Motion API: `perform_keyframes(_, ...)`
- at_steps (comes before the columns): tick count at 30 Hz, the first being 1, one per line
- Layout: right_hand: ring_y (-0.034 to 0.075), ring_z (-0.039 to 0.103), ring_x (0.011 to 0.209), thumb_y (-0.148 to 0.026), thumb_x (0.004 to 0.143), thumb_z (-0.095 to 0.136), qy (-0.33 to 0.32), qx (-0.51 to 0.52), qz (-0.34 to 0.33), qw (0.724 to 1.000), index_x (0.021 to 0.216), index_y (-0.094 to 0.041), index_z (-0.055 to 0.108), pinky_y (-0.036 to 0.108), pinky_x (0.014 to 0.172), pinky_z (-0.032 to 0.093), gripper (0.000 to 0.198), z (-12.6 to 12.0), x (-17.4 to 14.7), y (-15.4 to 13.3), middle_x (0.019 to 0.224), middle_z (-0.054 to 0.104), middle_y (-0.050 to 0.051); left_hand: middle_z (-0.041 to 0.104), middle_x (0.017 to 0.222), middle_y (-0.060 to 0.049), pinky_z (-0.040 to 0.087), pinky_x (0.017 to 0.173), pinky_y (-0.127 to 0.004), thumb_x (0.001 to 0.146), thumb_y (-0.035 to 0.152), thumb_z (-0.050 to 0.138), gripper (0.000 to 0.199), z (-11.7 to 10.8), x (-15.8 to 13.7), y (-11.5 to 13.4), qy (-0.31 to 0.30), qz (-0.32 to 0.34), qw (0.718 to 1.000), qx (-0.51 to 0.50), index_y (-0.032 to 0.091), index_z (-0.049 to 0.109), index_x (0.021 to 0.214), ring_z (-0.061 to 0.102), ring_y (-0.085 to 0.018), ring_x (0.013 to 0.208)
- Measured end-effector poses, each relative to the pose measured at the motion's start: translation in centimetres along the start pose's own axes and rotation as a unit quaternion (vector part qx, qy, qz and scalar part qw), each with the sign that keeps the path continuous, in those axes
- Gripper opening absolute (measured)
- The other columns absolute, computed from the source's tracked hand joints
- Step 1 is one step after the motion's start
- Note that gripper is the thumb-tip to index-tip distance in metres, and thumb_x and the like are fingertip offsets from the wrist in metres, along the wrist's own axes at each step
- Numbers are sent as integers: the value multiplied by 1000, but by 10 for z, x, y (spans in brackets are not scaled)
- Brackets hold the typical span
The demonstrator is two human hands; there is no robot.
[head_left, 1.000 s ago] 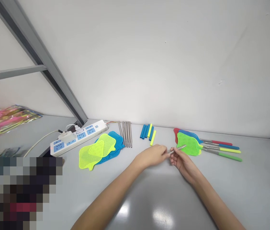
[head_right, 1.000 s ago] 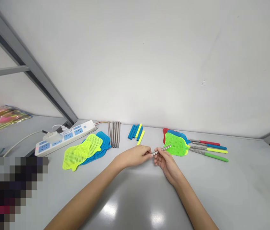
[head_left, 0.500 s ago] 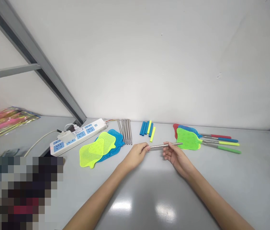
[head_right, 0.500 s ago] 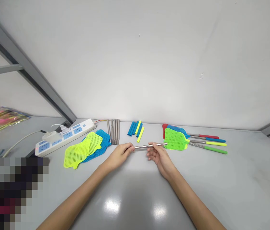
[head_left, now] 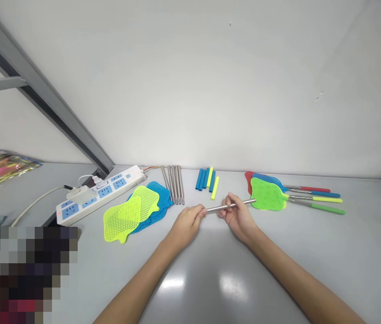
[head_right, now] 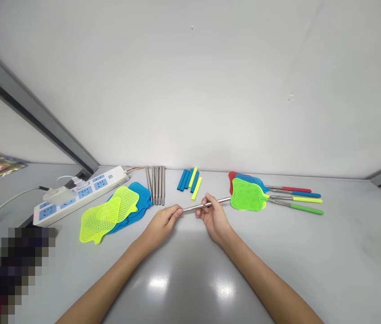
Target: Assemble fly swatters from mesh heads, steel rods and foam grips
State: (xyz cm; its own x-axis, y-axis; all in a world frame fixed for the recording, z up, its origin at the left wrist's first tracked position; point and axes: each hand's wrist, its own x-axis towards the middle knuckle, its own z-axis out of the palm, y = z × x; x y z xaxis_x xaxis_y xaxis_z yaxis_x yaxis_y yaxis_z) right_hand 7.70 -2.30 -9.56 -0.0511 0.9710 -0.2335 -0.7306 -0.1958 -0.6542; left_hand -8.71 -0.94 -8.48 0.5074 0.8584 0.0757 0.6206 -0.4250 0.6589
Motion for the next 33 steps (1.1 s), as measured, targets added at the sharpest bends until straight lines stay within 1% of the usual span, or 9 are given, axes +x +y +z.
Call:
perform_keyframes(4, 10, 39, 45, -36, 74, 50, -14, 1, 13, 1000, 49, -17, 44, 26, 52, 34, 31, -5, 4, 3, 47, 31, -4, 53, 65, 1, 33, 63, -26, 86, 29, 24, 30, 5, 0, 1, 0, -3, 999, 37, 20, 49, 73, 46, -15, 65)
perform_keyframes(10, 11, 37, 47, -37, 73, 50, -12, -26, 29, 999, 57, -18, 51, 27, 53, 36, 26, -7, 4, 1, 49, 32, -3, 52, 64, 2, 33, 63, -25, 86, 29, 24, 30, 5, 0, 0, 11, -6, 1000, 26, 20, 51, 76, 46, -14, 66)
perform_keyframes(13, 11, 42, 51, -38, 75, 47, -46, -51, 40, 997, 62, -17, 54, 28, 59, 39, 25, -4, 1, -1, 50, 35, -3, 52, 64, 2, 33, 63, -24, 87, 29, 23, 31, 3, -2, 2, 14, -4, 1000, 20, 21, 51, 76, 46, -14, 65)
perform_keyframes(16, 13, 47, 55, -36, 77, 44, -101, -97, 56, 989, 69, -16, 55, 30, 61, 42, 24, -1, -4, -2, 52, 39, -2, 53, 65, 3, 32, 63, -24, 87, 30, 22, 32, 2, -4, 7, -4, 0, 1000, 15, 21, 49, 73, 45, -13, 63)
perform_keyframes(22, 13, 47, 49, -32, 75, 46, -148, -179, 79, 970, 74, -15, 55, 24, 43, 40, 19, -1, -8, 0, 55, 50, 2, 56, 70, 2, 33, 64, -24, 88, 28, 20, 34, 7, -8, 17, -56, 7, 998, -23, 20, 49, 72, 47, -13, 65)
perform_keyframes(24, 14, 49, 49, -31, 74, 46, -154, -189, 91, 966, 76, -16, 55, 23, 38, 38, 18, -3, -8, -1, 55, 52, 3, 56, 69, 2, 34, 63, -24, 88, 29, 21, 33, 7, -9, 18, -57, 1, 998, -31, 20, 48, 72, 47, -13, 65)
perform_keyframes(26, 14, 50, 50, -30, 74, 45, -156, -188, 96, 965, 78, -16, 55, 22, 39, 37, 18, -4, -8, -1, 57, 53, 4, 55, 69, 2, 34, 64, -24, 87, 29, 22, 31, 5, -9, 19, -54, -2, 998, -41, 20, 48, 72, 48, -13, 66)
perform_keyframes(30, 14, 51, 52, -27, 74, 44, -142, -150, 88, 974, 79, -16, 56, 25, 47, 39, 17, -4, -7, -2, 62, 56, 5, 56, 74, 2, 35, 68, -24, 85, 31, 30, 24, -1, -8, 22, -42, 7, 997, -70, 20, 50, 79, 49, -13, 71)
perform_keyframes(33, 13, 51, 54, -29, 74, 45, -128, -133, 86, 979, 78, -16, 57, 25, 53, 39, 18, -3, -7, -4, 62, 56, 5, 53, 68, 2, 35, 63, -24, 81, 37, 38, 22, -4, -7, 23, -31, -11, 998, -53, 21, 52, 82, 47, -13, 65)
